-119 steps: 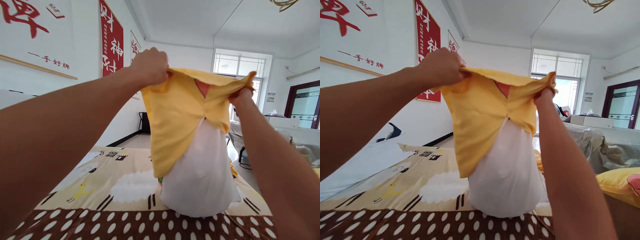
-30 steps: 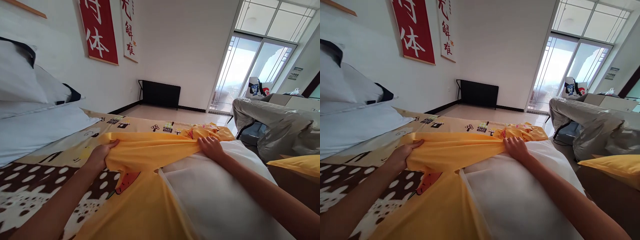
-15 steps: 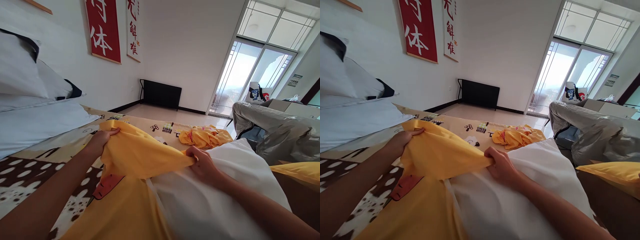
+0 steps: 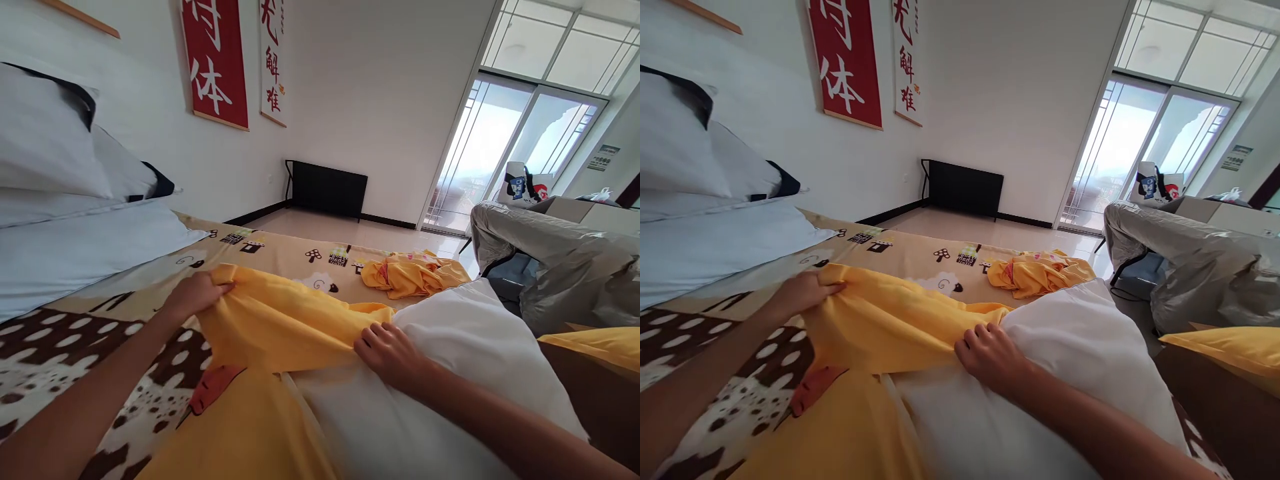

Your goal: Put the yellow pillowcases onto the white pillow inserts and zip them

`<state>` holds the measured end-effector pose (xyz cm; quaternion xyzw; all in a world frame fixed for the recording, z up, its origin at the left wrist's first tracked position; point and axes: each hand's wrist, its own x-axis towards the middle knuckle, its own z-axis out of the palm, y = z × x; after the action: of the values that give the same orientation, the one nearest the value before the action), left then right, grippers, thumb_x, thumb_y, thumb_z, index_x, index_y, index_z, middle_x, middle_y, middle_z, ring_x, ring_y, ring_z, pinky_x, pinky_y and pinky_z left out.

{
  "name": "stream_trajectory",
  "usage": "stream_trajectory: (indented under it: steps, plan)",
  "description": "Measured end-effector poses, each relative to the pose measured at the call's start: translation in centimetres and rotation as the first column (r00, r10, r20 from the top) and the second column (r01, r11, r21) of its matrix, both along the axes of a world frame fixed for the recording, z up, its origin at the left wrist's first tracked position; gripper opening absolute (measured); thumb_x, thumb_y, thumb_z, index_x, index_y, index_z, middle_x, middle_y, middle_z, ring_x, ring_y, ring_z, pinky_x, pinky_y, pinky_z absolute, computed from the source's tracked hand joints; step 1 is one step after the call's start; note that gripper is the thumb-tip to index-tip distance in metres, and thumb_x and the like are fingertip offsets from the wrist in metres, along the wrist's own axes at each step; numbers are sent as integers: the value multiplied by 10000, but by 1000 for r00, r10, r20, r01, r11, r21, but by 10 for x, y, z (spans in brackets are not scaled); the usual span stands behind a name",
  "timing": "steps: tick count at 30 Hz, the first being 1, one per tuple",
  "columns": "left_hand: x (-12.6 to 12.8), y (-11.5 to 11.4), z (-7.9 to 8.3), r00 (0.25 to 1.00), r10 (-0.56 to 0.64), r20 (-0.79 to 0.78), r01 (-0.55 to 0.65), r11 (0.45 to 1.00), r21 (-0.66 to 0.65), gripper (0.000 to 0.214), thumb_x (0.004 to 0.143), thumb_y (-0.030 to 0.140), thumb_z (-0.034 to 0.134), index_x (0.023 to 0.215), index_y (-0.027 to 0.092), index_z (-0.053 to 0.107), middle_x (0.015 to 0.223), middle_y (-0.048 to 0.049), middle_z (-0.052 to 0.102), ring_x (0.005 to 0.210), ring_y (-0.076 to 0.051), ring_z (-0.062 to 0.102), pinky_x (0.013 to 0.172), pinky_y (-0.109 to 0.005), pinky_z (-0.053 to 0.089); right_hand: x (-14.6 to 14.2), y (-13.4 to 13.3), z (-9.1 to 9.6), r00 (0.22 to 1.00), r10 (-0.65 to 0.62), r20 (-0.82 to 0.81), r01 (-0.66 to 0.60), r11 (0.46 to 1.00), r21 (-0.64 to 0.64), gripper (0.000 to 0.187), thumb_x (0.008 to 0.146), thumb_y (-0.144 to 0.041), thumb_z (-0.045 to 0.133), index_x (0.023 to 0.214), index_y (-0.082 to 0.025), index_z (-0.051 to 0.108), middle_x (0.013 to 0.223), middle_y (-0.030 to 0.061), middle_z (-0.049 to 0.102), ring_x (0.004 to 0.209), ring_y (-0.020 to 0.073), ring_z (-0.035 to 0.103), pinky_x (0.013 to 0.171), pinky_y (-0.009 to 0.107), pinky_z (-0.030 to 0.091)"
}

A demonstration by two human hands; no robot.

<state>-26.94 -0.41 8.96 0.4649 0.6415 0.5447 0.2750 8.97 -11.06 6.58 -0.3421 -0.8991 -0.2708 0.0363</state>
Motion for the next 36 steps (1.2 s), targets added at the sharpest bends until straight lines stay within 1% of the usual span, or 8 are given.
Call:
stream_trajectory:
  steps: [3,7,10,17,23,25,29,36]
  plan:
    - [38,-29,-13,948,-40,-317,81,990,117,383,611,206,706,977,174,598,1127,-91,587,1243,-315,384,1031,-403,287,-2,17,-6,995,-90,-52,86,993,-77,143,894,-118,439,867,-181,564,842,51,618,767,174,557,646,284,363]
    - [119,-73,-39,343,-329,-880,647,761,-32,434,770,350,567,1174,197,520,1141,-109,587,1064,-276,515,926,-399,374,0,44,-11,982,-166,-91,148,973,-176,130,902,-170,449,913,-173,578,892,61,627,810,180,569,683,280,381]
    - [162,-83,-57,124,-276,-953,643,754,-135,215,795,154,447,959,144,586,962,-135,615,895,-264,562,782,-386,422,3,51,-6,971,-217,-100,182,944,-274,139,883,-154,452,916,-168,587,913,75,629,849,186,571,719,281,402]
    - [168,-63,-57,108,-397,-912,608,752,-255,152,805,151,428,827,155,578,785,-85,635,691,-204,602,578,-296,394,26,-23,26,962,-78,-261,-75,844,-531,481,835,-507,553,1267,-309,483,1315,68,504,1208,227,443,1020,386,331]
    - [179,-69,-38,122,-350,-929,592,776,-215,170,805,114,400,843,149,562,872,-101,626,801,-235,590,652,-329,419,17,-34,-34,998,-55,18,53,766,-641,701,734,-491,642,1371,-326,400,1451,127,354,1334,403,256,1047,646,117]
    - [182,-85,-39,44,-334,-942,716,668,-203,153,837,159,419,864,152,569,943,-108,620,899,-252,576,754,-364,436,11,-23,-54,998,-52,-19,28,774,-632,625,778,-449,586,1362,-304,418,1432,120,384,1323,369,289,1067,609,112]
    - [176,-120,-51,-206,-567,-798,862,280,-422,338,786,502,575,883,178,593,904,-66,662,867,-223,611,867,-352,444,9,-13,-61,997,-41,-68,-6,810,-586,528,823,-421,523,1322,-256,473,1398,143,419,1295,342,332,1078,563,128]
    - [194,-133,-55,-506,-617,-603,677,149,-721,185,704,343,661,675,162,680,685,-94,680,649,-247,633,567,-327,426,17,-15,-50,999,15,-50,-41,821,-569,548,815,-427,554,1332,-273,457,1400,145,406,1266,336,370,1059,571,164]
